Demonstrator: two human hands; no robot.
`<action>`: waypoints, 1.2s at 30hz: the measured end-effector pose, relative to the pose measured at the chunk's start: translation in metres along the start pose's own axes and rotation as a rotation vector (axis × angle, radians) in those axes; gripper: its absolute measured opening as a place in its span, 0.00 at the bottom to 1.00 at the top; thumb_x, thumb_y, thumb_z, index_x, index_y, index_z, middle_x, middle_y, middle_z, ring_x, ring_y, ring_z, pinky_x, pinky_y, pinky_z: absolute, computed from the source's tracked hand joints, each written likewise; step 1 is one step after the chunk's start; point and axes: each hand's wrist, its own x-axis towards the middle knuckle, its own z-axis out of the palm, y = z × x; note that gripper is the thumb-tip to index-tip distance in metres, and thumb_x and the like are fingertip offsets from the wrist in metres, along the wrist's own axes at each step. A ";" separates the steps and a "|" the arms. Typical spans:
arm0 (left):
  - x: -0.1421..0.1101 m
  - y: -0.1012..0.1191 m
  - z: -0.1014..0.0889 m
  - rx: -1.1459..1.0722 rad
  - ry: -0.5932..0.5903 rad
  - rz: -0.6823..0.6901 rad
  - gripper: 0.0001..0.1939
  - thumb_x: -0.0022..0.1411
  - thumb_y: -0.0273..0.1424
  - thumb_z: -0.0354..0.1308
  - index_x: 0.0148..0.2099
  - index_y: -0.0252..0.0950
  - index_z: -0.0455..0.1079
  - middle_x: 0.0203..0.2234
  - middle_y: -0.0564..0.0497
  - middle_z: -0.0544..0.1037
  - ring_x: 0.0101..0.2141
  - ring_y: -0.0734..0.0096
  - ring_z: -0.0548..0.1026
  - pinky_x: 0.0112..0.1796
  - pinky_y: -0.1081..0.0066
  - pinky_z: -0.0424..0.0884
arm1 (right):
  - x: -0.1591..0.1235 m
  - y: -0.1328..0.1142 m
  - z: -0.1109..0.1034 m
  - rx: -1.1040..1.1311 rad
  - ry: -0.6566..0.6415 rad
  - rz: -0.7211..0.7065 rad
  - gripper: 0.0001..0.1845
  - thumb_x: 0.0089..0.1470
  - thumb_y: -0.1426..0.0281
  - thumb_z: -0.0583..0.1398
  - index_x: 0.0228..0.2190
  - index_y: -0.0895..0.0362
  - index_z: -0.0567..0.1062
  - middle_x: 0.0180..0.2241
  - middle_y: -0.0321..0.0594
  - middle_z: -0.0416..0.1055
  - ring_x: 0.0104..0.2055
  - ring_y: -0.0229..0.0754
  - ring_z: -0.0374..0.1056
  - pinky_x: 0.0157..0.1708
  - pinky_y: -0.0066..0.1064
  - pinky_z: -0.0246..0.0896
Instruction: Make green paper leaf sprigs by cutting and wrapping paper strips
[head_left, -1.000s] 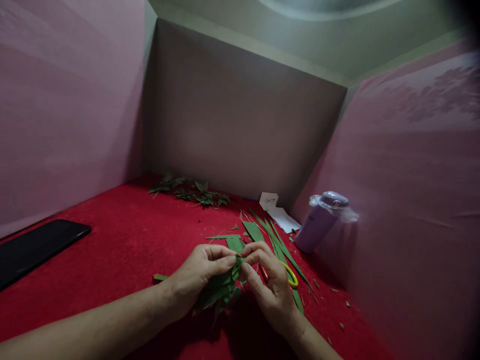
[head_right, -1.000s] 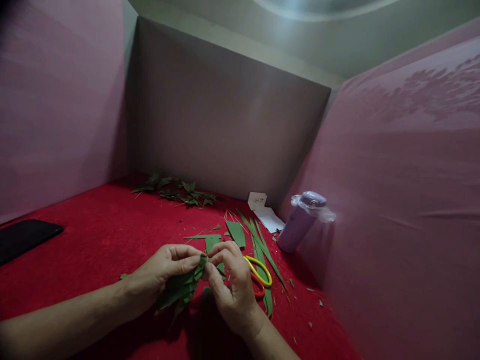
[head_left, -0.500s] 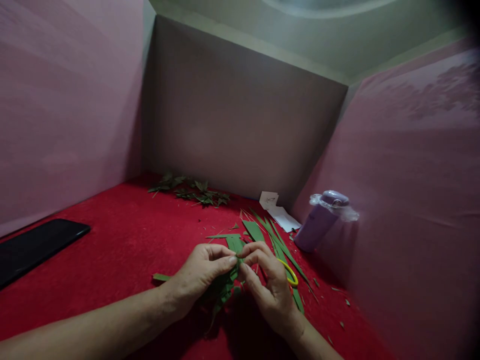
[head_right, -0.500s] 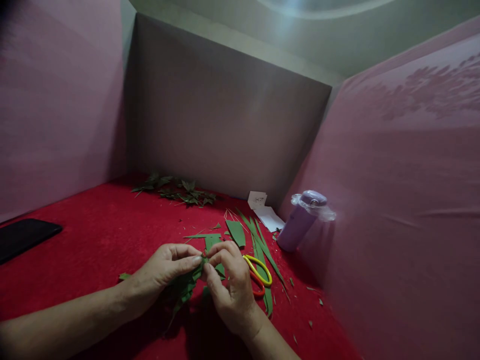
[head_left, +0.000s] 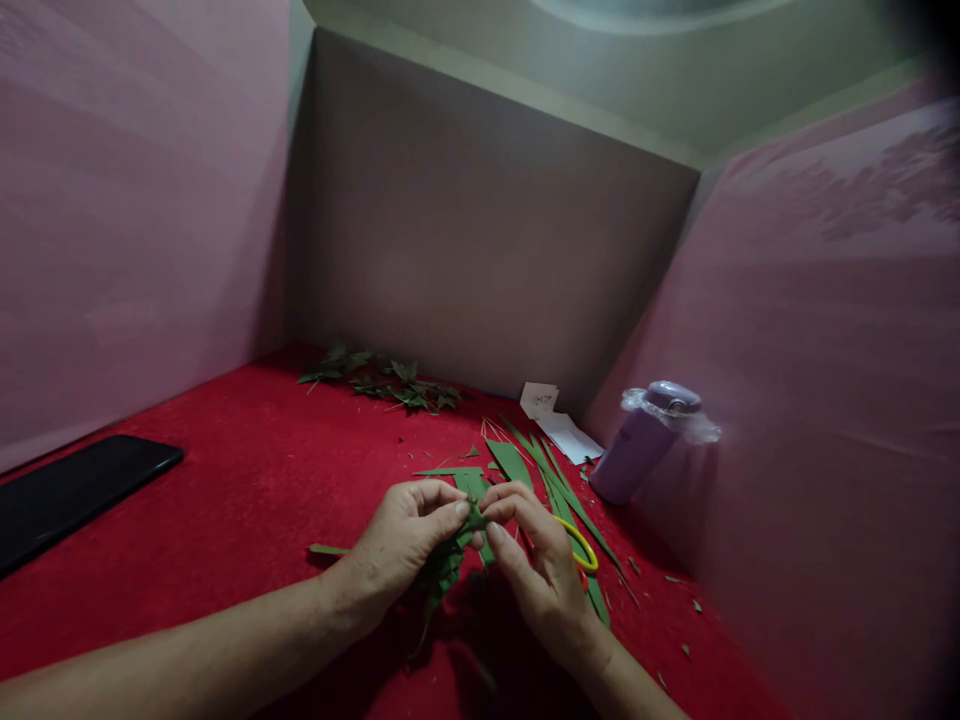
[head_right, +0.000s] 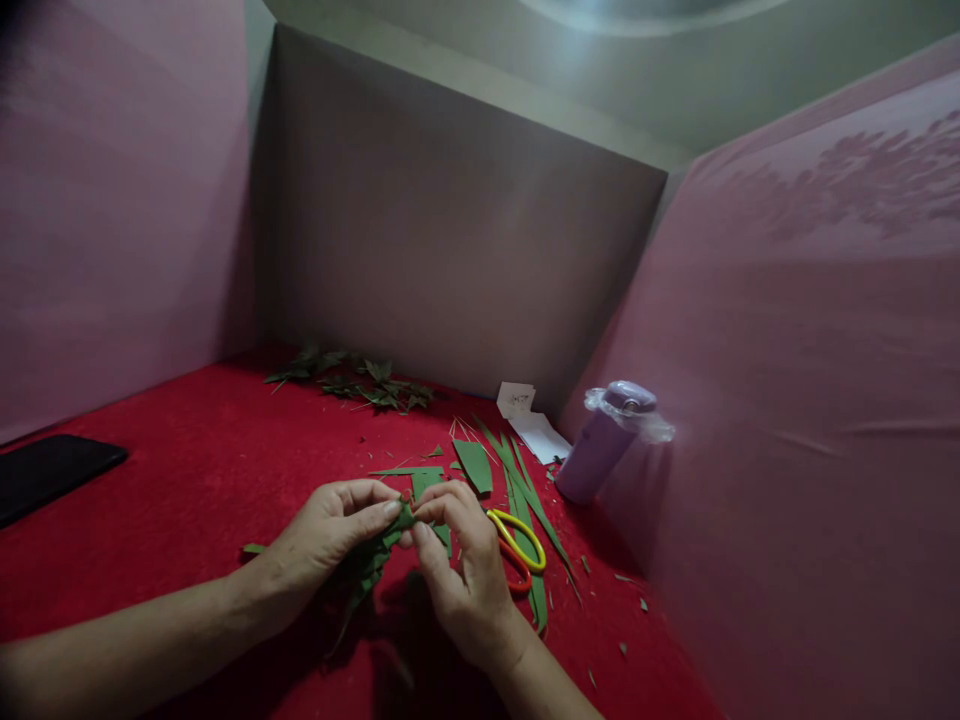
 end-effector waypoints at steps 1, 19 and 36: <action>0.000 0.000 0.000 0.000 0.002 0.010 0.13 0.47 0.36 0.64 0.27 0.31 0.69 0.18 0.53 0.74 0.19 0.82 0.64 0.22 0.79 0.58 | 0.000 0.000 0.000 -0.009 0.000 0.004 0.07 0.56 0.73 0.53 0.27 0.56 0.68 0.33 0.40 0.65 0.39 0.43 0.64 0.40 0.36 0.58; -0.001 0.005 -0.002 -0.050 0.063 -0.084 0.12 0.50 0.36 0.62 0.28 0.32 0.67 0.14 0.58 0.70 0.13 0.84 0.61 0.16 0.82 0.56 | -0.002 0.002 0.000 -0.100 0.189 0.084 0.05 0.56 0.70 0.54 0.28 0.55 0.64 0.29 0.37 0.61 0.33 0.40 0.61 0.34 0.32 0.58; 0.002 0.002 -0.004 0.043 0.049 0.035 0.12 0.52 0.36 0.60 0.28 0.31 0.68 0.16 0.57 0.70 0.17 0.84 0.61 0.19 0.80 0.56 | -0.005 -0.003 0.003 -0.104 0.116 0.102 0.04 0.54 0.69 0.58 0.29 0.56 0.68 0.26 0.35 0.66 0.30 0.39 0.63 0.32 0.30 0.58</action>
